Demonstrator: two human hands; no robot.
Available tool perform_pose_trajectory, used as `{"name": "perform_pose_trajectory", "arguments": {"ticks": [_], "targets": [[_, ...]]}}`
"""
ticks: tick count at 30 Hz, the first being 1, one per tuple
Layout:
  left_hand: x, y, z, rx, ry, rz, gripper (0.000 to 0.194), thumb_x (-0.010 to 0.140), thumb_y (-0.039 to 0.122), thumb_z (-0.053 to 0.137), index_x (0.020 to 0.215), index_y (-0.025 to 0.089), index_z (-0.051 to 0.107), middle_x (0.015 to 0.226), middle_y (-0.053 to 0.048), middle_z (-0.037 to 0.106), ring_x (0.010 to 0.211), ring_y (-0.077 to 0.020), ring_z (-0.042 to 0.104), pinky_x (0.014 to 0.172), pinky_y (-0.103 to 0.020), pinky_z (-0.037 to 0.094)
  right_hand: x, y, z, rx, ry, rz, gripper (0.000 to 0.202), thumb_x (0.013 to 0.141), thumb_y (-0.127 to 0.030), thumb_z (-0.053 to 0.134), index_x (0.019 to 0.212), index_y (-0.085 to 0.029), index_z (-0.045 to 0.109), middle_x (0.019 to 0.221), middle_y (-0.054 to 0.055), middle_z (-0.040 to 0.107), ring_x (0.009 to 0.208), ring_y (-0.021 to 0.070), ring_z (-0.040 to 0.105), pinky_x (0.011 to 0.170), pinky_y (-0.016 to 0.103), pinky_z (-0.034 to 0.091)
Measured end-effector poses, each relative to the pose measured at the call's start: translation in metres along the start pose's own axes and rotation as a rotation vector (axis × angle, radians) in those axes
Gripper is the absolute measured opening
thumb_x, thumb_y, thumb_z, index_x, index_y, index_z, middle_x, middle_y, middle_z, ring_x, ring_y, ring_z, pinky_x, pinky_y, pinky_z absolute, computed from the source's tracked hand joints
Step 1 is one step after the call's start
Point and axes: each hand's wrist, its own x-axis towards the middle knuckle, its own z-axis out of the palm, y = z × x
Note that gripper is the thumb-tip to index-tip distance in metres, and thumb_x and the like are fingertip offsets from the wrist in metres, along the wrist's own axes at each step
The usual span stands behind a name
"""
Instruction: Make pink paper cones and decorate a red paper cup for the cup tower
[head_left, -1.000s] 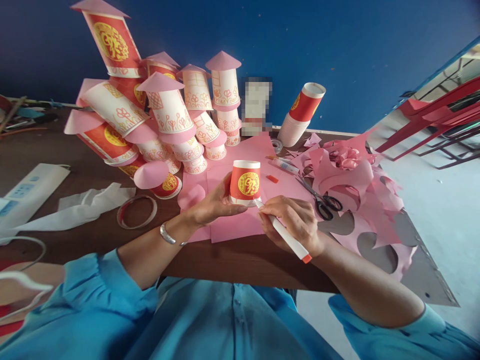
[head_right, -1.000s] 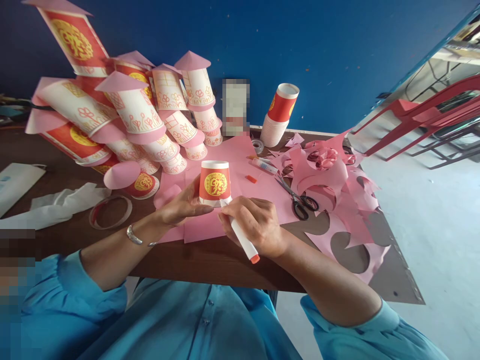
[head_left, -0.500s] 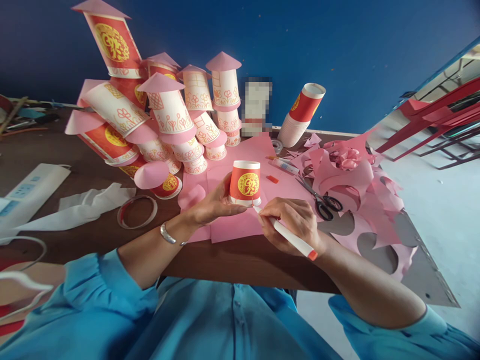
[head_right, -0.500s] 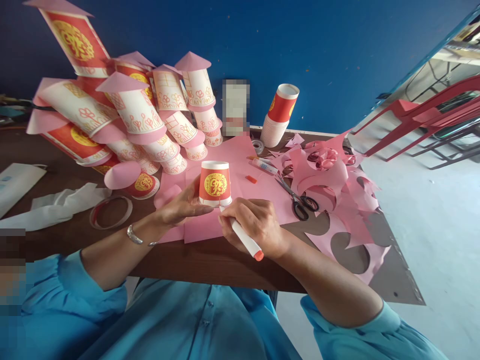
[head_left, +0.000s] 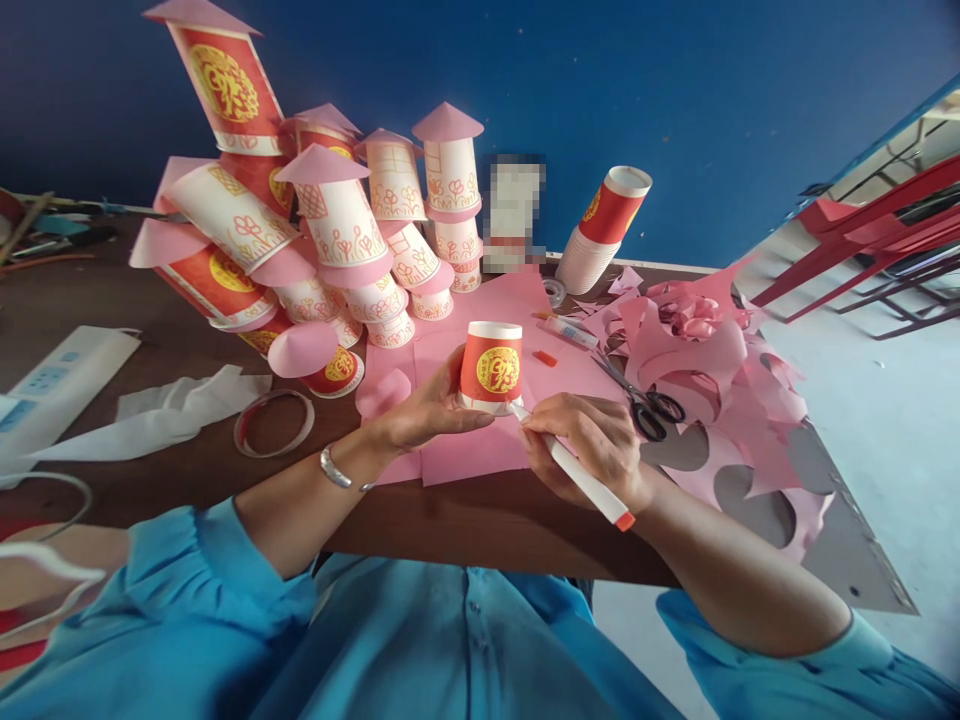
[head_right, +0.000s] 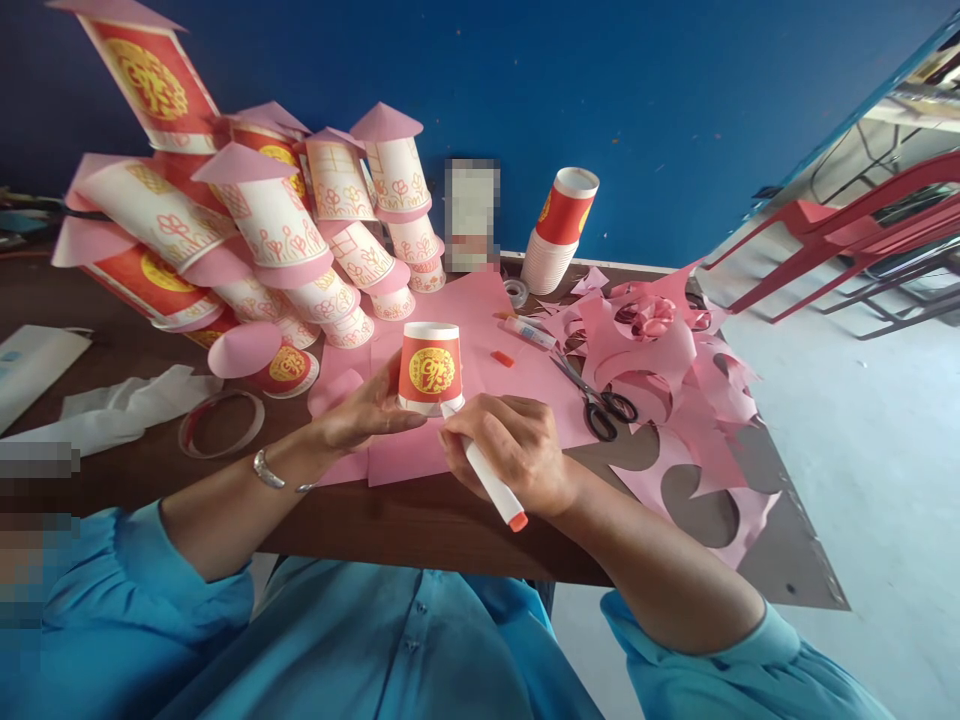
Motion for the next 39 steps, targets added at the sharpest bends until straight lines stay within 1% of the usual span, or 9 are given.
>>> {"name": "perform_pose_trajectory", "arguments": {"ticks": [5, 9, 12, 18, 28, 34, 39], "targets": [[-0.0016, -0.0002, 0.0013, -0.021, 0.025, -0.039, 0.073, 0.076, 0.029, 0.087, 0.14, 0.028, 0.052, 0.134, -0.009, 0.062, 0.129, -0.0339, 0.057, 0.109, -0.053, 0.048, 0.0, 0.0003, -0.0001, 0.007, -0.019, 0.005, 0.019, 0.09, -0.006, 0.063, 0.097, -0.021, 0.055, 0.07, -0.001, 0.069, 0.058, 0.014, 0.07, 0.052, 0.025, 0.057], [-0.0023, -0.0007, 0.0015, -0.038, 0.021, -0.046, 0.073, 0.078, 0.029, 0.086, 0.142, 0.029, 0.052, 0.135, -0.009, 0.063, 0.13, -0.0342, 0.058, 0.108, -0.053, 0.05, -0.0003, 0.0003, 0.0011, 0.022, -0.025, 0.0, 0.021, 0.087, -0.003, 0.065, 0.096, -0.019, 0.055, 0.069, 0.001, 0.069, 0.058, 0.0154, 0.071, 0.053, 0.026, 0.057], [-0.0022, 0.0002, 0.0018, -0.034, 0.001, -0.049, 0.075, 0.078, 0.029, 0.086, 0.144, 0.029, 0.05, 0.135, -0.01, 0.063, 0.13, -0.0335, 0.058, 0.107, -0.052, 0.051, -0.0004, 0.0007, 0.0018, 0.016, -0.025, -0.009, 0.02, 0.089, -0.005, 0.065, 0.098, -0.02, 0.055, 0.071, 0.0, 0.07, 0.059, 0.0149, 0.07, 0.053, 0.025, 0.057], [-0.0024, 0.0009, 0.0023, -0.036, 0.013, -0.055, 0.078, 0.077, 0.029, 0.087, 0.145, 0.027, 0.05, 0.137, -0.012, 0.063, 0.131, -0.0363, 0.058, 0.109, -0.054, 0.05, -0.0002, 0.0016, 0.0007, 0.006, -0.019, 0.007, 0.016, 0.092, -0.007, 0.062, 0.098, -0.02, 0.055, 0.073, 0.001, 0.071, 0.06, 0.014, 0.07, 0.054, 0.024, 0.057], [-0.0014, -0.0035, 0.0003, -0.062, -0.016, -0.037, 0.075, 0.078, 0.024, 0.086, 0.144, 0.028, 0.05, 0.133, -0.009, 0.064, 0.124, -0.0302, 0.062, 0.107, -0.053, 0.05, 0.0005, -0.0005, -0.0009, -0.003, -0.034, 0.027, 0.017, 0.091, -0.006, 0.062, 0.095, -0.021, 0.054, 0.071, 0.0, 0.07, 0.057, 0.0142, 0.069, 0.051, 0.025, 0.055], [-0.0009, -0.0024, 0.0, -0.056, -0.008, -0.03, 0.07, 0.078, 0.024, 0.086, 0.14, 0.028, 0.052, 0.13, -0.007, 0.065, 0.123, -0.0293, 0.061, 0.106, -0.05, 0.051, 0.0006, -0.0016, -0.0014, -0.015, -0.007, 0.016, 0.018, 0.09, -0.006, 0.062, 0.095, -0.021, 0.055, 0.068, -0.002, 0.068, 0.055, 0.013, 0.067, 0.051, 0.024, 0.054], [-0.0022, -0.0008, 0.0002, -0.038, 0.005, -0.041, 0.071, 0.077, 0.025, 0.087, 0.14, 0.027, 0.053, 0.13, -0.008, 0.064, 0.123, -0.0296, 0.061, 0.103, -0.048, 0.052, -0.0001, -0.0009, -0.0005, -0.007, -0.007, -0.013, 0.02, 0.089, -0.004, 0.063, 0.096, -0.02, 0.055, 0.069, -0.001, 0.068, 0.057, 0.0141, 0.069, 0.053, 0.025, 0.056]]}}
